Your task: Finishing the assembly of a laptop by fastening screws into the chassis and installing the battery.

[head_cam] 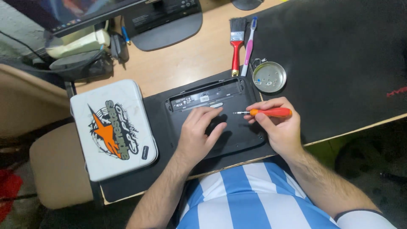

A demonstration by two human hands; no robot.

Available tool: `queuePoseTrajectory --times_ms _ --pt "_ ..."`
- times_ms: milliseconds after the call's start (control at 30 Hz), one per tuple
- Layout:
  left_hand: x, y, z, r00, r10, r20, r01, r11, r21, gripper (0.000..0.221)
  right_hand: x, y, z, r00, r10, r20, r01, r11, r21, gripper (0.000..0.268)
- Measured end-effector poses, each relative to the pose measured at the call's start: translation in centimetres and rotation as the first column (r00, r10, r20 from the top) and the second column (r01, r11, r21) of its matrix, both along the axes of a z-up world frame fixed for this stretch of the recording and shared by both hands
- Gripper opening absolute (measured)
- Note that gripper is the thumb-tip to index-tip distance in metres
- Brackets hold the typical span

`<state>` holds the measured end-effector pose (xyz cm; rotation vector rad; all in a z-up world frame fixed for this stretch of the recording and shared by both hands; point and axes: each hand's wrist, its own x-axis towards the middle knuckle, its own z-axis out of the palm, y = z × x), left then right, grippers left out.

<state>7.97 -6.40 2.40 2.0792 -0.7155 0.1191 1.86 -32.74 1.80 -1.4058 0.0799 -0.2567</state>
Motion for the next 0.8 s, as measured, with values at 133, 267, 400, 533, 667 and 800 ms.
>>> queuePoseTrajectory --times_ms 133,267,400,533,667,800 --pt "-0.4 0.2 -0.2 1.000 -0.022 0.003 0.022 1.000 0.017 0.036 -0.7 2.0 -0.2 0.997 0.083 0.003 -0.083 0.995 -0.049 0.021" --pt "-0.5 0.1 -0.4 0.999 -0.012 0.039 0.011 1.000 0.029 0.016 -0.8 2.6 -0.9 0.994 0.112 -0.015 -0.113 0.992 -0.059 0.023" --pt "-0.6 0.2 -0.1 1.000 0.002 0.030 -0.003 0.999 0.033 0.008 -0.8 2.5 -1.0 0.991 0.124 -0.046 -0.127 0.989 -0.078 0.024" --pt "-0.6 0.2 -0.1 0.999 0.001 0.037 -0.003 0.999 0.044 0.005 -0.8 2.1 -1.4 0.990 0.125 -0.070 -0.132 0.987 -0.093 0.026" --pt "-0.7 0.1 0.1 1.000 0.020 0.022 -0.022 0.997 0.077 0.007 -0.8 2.1 -1.8 0.992 0.122 -0.022 -0.123 0.990 -0.073 0.030" --pt "-0.7 -0.1 0.0 0.999 0.036 0.026 -0.038 0.994 0.106 0.007 -0.9 2.3 -1.6 0.995 0.102 0.020 -0.101 0.994 -0.044 0.033"
